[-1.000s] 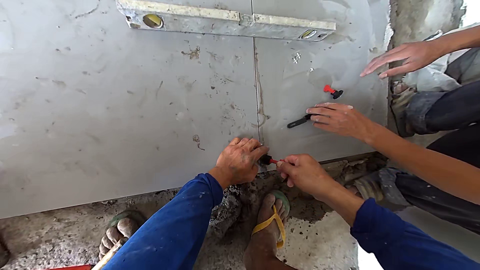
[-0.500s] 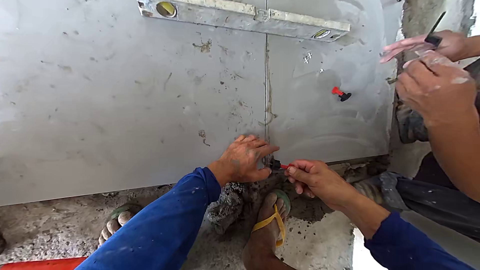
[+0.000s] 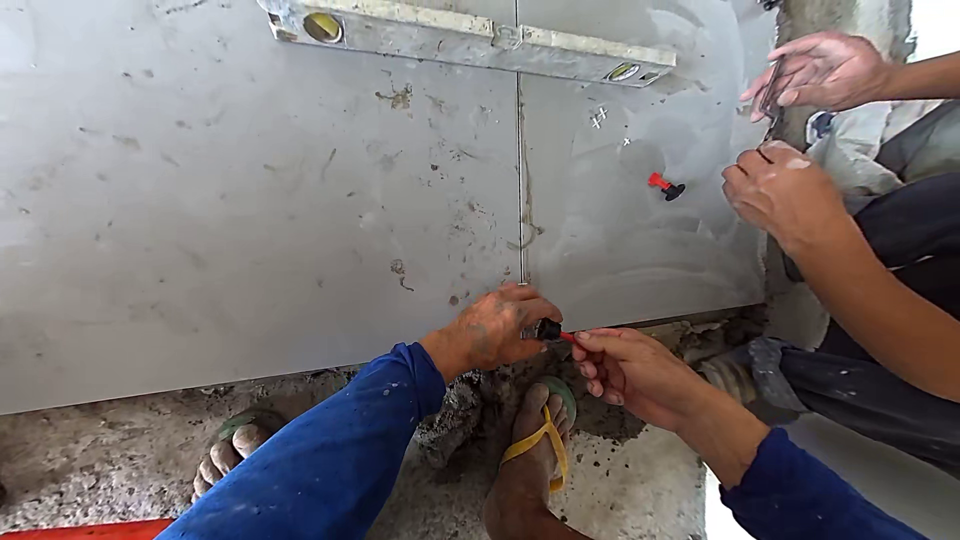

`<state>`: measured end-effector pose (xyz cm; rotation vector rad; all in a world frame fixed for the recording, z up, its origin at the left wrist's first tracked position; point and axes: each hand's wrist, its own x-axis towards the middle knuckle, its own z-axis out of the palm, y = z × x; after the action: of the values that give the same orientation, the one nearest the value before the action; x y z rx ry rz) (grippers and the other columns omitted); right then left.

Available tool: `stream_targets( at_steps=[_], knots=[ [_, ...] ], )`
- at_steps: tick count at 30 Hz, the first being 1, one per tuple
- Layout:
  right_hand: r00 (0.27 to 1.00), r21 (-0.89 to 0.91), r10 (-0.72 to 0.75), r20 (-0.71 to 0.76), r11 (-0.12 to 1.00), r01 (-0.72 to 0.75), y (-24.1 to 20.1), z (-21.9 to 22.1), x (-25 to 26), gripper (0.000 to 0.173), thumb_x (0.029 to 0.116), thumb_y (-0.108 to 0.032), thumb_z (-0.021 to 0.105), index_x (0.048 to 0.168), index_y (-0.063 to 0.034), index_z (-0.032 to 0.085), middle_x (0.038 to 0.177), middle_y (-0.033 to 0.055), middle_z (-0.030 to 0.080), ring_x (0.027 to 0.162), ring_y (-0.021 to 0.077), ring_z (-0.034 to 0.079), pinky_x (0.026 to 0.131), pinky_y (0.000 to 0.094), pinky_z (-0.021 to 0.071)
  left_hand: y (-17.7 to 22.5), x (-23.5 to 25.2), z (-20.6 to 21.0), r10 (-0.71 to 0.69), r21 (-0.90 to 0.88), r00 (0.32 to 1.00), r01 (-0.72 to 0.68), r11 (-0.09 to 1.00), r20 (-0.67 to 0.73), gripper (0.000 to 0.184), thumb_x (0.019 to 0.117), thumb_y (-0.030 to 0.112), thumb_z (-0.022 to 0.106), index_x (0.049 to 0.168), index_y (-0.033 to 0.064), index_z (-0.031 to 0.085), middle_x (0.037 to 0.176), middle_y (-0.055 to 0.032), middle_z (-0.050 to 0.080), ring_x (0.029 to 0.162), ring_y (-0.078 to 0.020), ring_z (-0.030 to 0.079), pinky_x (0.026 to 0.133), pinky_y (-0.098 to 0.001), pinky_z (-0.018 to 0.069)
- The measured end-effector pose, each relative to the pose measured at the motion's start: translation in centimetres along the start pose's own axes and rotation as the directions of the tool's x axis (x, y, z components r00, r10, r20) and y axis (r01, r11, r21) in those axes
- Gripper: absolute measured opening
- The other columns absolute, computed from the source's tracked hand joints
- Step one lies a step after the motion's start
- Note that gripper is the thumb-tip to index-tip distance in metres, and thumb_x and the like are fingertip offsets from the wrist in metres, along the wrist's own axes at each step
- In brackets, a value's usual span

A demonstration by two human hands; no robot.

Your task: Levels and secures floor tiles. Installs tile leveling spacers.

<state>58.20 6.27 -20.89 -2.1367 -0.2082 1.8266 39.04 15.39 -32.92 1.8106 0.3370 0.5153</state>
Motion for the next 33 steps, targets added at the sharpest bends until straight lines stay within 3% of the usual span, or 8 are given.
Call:
stream_targets(
  at_steps=[5,8,12,16,20,26,30,33],
  knots=[
    [0.997,0.039,-0.069,0.030,0.997,0.068,0.6,-0.6,-0.2,0.038,0.1117,-0.024,0.040,0.092,-0.0036,0.067,0.072,0.0071,0.062,0.052,0.0085,0.056,0.044,0.0182,0.0442,1.7,0.3,-0.8,-0.188,-0.214,0.976,0.209,0.954,0.110,0.056,0.0926,0.030,0.076,0.139,0.0030,0.060,0.125,-0.0145,0.068,0.109,-0.0221,0.068,0.094,-0.0410,0.0576],
    [0.994,0.007,-0.106,0.022,0.994,0.106,0.6,-0.8,-0.3,0.036,0.1110,-0.023,0.043,0.092,-0.0040,0.068,0.072,0.0069,0.063,0.051,0.0077,0.055,0.042,0.0178,0.0436,2.3,0.2,-1.0,-0.198,-0.465,0.977,0.213,0.859,0.083,0.028,0.1006,0.024,0.062,0.109,0.0009,0.074,0.109,-0.0098,0.075,0.100,-0.0163,0.072,0.091,-0.0398,0.0609],
    [0.987,-0.032,-0.156,0.032,0.987,0.157,0.9,-0.9,-0.5,0.034,0.1100,-0.023,0.045,0.093,-0.0040,0.068,0.073,0.0081,0.064,0.052,0.0090,0.056,0.043,0.0184,0.0438,3.1,1.0,-1.5,-0.295,-0.556,0.950,0.189,0.809,-0.106,0.041,0.1016,0.029,0.043,0.075,0.0065,0.066,0.076,-0.0041,0.071,0.074,-0.0132,0.067,0.067,-0.0378,0.0525],
    [0.984,-0.048,-0.177,0.018,0.983,0.178,0.6,-0.7,-0.6,0.033,0.1100,-0.023,0.046,0.094,-0.0040,0.068,0.073,0.0087,0.064,0.052,0.0095,0.056,0.042,0.0186,0.0437,3.6,1.1,-2.2,-0.378,-0.468,0.924,0.359,0.808,0.057,0.048,0.1099,0.036,0.036,0.105,0.0083,0.075,0.100,-0.0034,0.074,0.096,-0.0149,0.068,0.087,-0.0434,0.0539],
    [0.983,-0.050,-0.184,0.021,0.981,0.185,0.8,-1.2,-0.4,0.033,0.1103,-0.023,0.045,0.095,-0.0041,0.068,0.075,0.0088,0.065,0.052,0.0098,0.057,0.042,0.0184,0.0442,3.7,1.2,-2.0,-0.351,-0.748,0.930,0.157,0.645,-0.108,0.051,0.1087,0.030,0.029,0.107,-0.0032,0.068,0.083,-0.0105,0.074,0.076,-0.0188,0.073,0.077,-0.0395,0.0620],
    [0.983,-0.046,-0.182,0.018,0.982,0.182,0.6,-1.1,-0.4,0.032,0.1095,-0.023,0.047,0.094,-0.0042,0.069,0.074,0.0093,0.064,0.052,0.0100,0.057,0.042,0.0186,0.0444,3.3,1.0,-2.6,-0.481,-0.629,0.869,0.440,0.641,0.118,0.067,0.1104,0.050,0.017,0.145,0.0085,0.056,0.134,-0.0090,0.068,0.123,-0.0201,0.065,0.109,-0.0469,0.0486],
    [0.987,-0.046,-0.160,0.011,0.986,0.160,0.8,-1.0,-0.4,0.033,0.1103,-0.022,0.045,0.094,-0.0034,0.068,0.073,0.0092,0.063,0.051,0.0098,0.056,0.041,0.0184,0.0435,2.4,0.8,-2.2,-0.462,-0.656,0.886,0.339,0.674,-0.017,0.069,0.1101,0.048,0.015,0.135,0.0049,0.063,0.093,-0.0093,0.072,0.087,-0.0189,0.069,0.085,-0.0402,0.0568],
    [0.985,-0.111,-0.172,-0.007,0.979,0.170,0.9,-1.0,0.0,0.032,0.1104,-0.021,0.046,0.096,-0.0025,0.068,0.073,0.0098,0.064,0.051,0.0109,0.056,0.041,0.0190,0.0436,1.8,0.6,-2.5,-0.535,-0.549,0.844,0.431,0.716,-0.036,0.062,0.1107,0.047,0.019,0.137,0.0126,0.063,0.101,-0.0040,0.073,0.092,-0.0167,0.066,0.077,-0.0378,0.0515]
  ],
)
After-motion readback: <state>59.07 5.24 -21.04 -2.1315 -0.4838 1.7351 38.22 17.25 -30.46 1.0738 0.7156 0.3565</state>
